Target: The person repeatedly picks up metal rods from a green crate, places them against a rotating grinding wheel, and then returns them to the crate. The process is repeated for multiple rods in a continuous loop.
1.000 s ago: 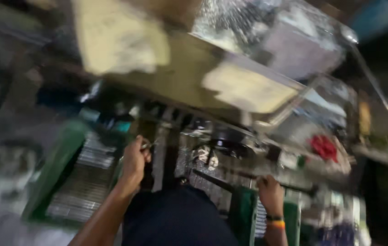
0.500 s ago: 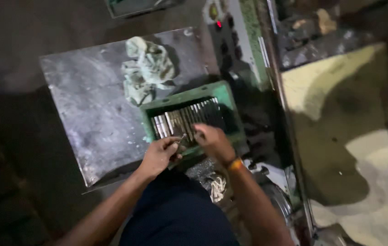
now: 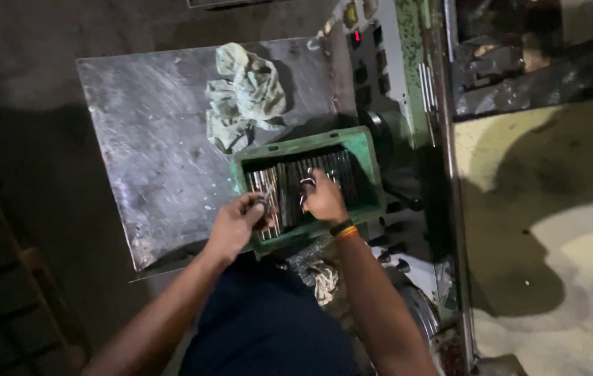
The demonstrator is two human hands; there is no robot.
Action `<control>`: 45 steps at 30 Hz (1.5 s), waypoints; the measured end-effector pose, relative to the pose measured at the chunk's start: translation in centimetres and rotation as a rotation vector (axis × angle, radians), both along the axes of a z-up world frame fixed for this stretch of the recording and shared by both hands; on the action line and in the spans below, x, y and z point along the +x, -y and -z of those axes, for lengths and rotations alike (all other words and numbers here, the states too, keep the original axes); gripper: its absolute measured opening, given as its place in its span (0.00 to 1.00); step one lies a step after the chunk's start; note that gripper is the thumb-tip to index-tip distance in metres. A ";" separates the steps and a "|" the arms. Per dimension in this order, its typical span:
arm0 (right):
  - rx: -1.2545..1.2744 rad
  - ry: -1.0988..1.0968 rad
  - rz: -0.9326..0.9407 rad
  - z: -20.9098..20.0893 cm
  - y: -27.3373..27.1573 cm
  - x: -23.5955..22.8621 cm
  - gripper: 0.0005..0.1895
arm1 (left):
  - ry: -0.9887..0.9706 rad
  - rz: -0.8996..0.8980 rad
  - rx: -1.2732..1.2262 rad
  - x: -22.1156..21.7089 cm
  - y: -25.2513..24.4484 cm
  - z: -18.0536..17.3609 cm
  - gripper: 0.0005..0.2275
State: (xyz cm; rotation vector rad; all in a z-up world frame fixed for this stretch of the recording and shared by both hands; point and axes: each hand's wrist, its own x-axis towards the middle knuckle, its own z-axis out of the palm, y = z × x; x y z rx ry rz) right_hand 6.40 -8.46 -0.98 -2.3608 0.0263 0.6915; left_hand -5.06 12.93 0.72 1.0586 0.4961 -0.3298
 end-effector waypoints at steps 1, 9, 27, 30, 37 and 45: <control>0.023 0.067 -0.060 -1.5 -0.3 -0.3 0.15 | 0.011 -0.014 -0.022 0.7 0.1 -0.3 0.12; -0.057 0.385 -0.189 -13.3 0.8 -5.7 0.15 | 0.240 0.228 0.088 5.8 2.9 -3.7 0.11; 0.907 0.115 1.039 -15.3 7.9 -12.0 0.18 | -0.234 0.575 -0.602 6.0 13.7 -6.6 0.21; 0.864 0.086 1.091 -14.4 8.3 -13.0 0.18 | -0.278 0.673 -0.507 6.0 14.3 -7.9 0.23; 0.775 0.279 0.814 -13.4 10.3 -15.5 0.17 | 0.137 0.918 -0.286 5.9 15.5 -7.9 0.26; 0.842 0.203 0.922 -18.2 14.4 -20.8 0.10 | 0.964 1.485 -0.138 5.9 17.8 -13.7 0.17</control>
